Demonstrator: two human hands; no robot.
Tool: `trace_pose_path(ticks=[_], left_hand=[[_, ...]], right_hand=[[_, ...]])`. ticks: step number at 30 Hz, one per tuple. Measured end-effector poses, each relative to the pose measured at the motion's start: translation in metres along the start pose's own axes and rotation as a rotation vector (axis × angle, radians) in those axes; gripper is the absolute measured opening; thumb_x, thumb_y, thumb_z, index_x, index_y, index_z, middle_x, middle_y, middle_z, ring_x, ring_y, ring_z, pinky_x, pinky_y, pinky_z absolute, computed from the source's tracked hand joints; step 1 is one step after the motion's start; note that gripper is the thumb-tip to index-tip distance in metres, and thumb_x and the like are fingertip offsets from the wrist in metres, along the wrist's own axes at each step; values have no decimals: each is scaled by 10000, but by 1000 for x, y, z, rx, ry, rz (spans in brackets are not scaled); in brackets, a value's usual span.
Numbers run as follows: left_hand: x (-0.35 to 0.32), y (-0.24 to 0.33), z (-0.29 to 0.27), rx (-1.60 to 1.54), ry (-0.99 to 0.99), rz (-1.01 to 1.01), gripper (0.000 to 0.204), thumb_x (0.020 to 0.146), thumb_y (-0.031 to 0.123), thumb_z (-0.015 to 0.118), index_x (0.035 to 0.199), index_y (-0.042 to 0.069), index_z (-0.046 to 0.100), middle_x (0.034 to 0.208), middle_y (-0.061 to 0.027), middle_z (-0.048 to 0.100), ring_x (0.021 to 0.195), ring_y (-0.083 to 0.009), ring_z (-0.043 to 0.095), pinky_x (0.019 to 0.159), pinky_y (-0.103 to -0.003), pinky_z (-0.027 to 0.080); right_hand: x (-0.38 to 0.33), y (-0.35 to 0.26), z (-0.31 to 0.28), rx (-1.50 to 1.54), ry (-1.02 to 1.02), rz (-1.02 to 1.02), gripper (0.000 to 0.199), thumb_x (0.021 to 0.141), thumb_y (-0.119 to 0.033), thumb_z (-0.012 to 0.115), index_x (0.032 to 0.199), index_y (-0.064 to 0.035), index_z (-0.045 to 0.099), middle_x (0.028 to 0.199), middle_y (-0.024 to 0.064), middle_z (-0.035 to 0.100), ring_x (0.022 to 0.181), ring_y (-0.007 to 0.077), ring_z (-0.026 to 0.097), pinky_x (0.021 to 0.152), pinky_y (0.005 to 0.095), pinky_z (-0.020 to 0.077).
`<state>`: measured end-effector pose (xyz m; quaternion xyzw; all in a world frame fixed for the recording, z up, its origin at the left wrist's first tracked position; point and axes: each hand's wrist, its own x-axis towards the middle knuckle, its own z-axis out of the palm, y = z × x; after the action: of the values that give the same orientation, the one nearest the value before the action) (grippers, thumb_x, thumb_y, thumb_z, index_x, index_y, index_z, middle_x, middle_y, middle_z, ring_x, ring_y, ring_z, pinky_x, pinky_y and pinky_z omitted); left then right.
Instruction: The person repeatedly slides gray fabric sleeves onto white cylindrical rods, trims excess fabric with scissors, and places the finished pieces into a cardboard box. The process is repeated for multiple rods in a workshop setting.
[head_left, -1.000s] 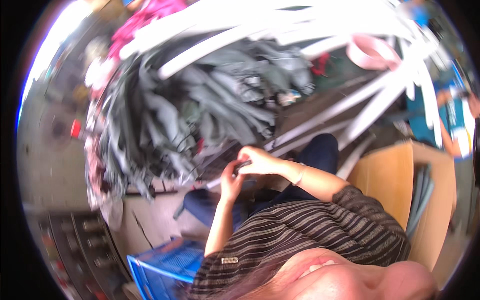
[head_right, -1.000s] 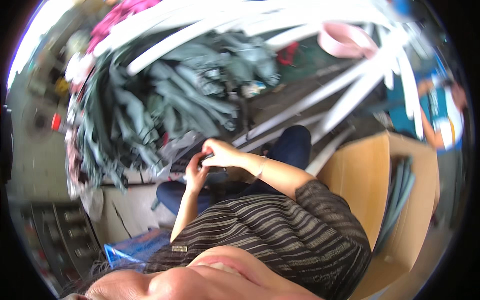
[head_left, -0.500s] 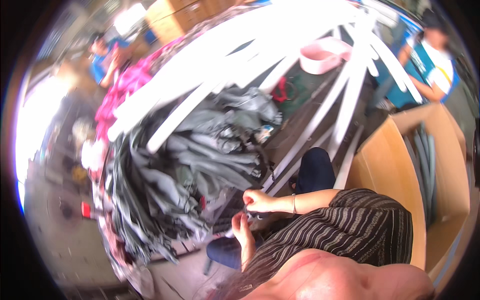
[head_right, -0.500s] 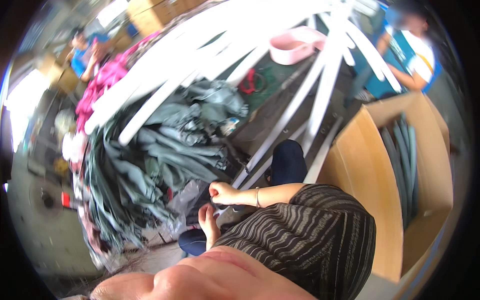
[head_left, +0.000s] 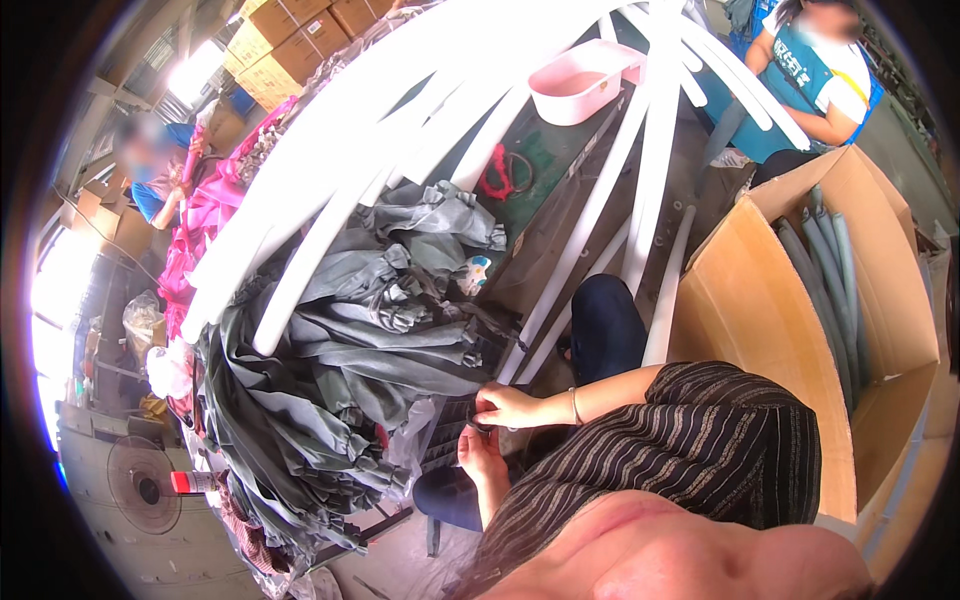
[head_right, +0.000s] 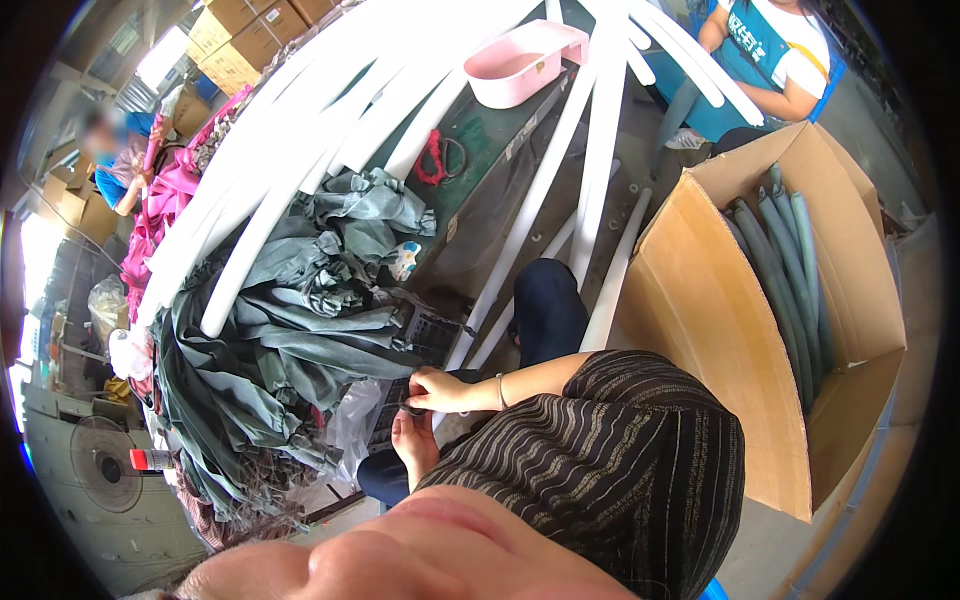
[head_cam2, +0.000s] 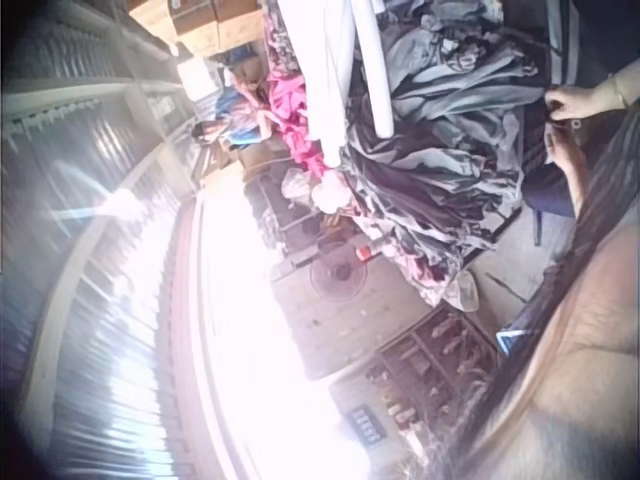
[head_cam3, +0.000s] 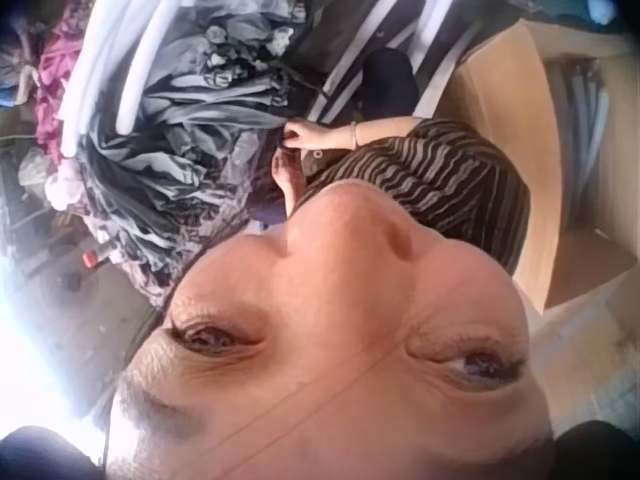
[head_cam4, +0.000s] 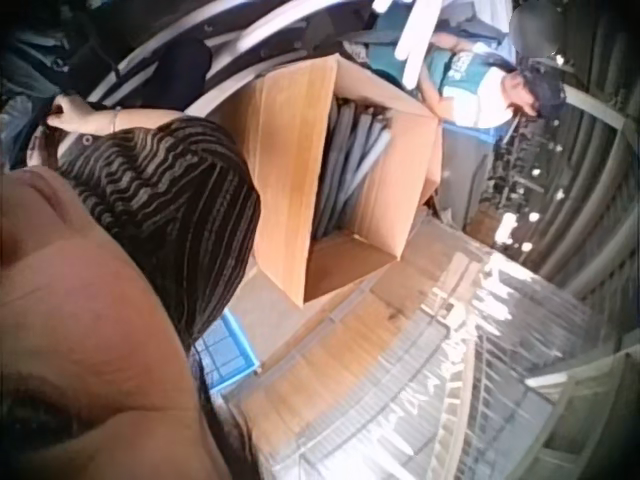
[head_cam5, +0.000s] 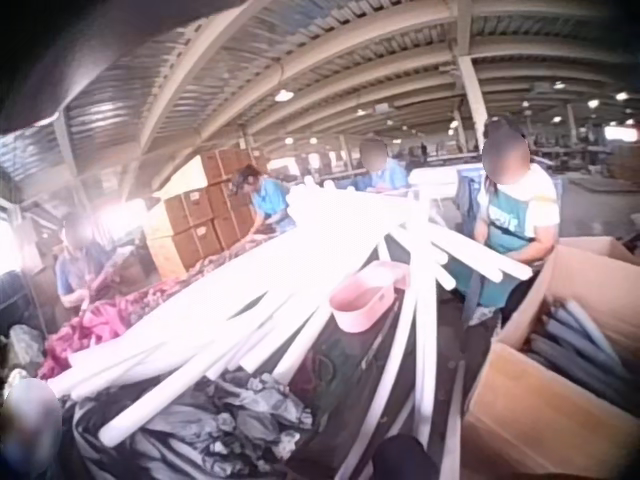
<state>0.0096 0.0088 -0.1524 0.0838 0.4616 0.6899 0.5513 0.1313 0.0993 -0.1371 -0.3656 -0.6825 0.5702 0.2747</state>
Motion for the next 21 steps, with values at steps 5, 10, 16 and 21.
trace_pose_path(ticks=[5,10,16,21], left_hand=[[10,-7,7,154,83,11,119,921,134,560,982,33,570,944,-66,632,861,-177,619,781,-342,539],[16,-16,4,265,127,24,84,924,126,557,978,63,568,911,-19,624,817,-129,599,720,-278,490],[20,-21,22,324,146,77,85,929,99,544,963,23,553,907,-42,613,780,-132,596,690,-264,518],[30,-28,10,521,159,274,81,917,86,564,926,6,557,850,-44,609,699,-102,557,640,-229,484]], right_hand=[[3,8,-5,-81,-45,71,296,845,-301,641,921,-21,584,955,166,602,873,306,591,761,388,468],[-1,12,-3,106,-73,186,246,856,-208,615,985,1,628,912,145,668,863,261,631,772,361,479],[3,11,-11,99,-24,349,218,774,-203,708,866,-7,680,817,111,687,765,187,637,696,328,481],[8,11,-9,75,-27,446,292,772,-289,714,867,-15,682,794,84,675,747,166,613,666,320,470]])
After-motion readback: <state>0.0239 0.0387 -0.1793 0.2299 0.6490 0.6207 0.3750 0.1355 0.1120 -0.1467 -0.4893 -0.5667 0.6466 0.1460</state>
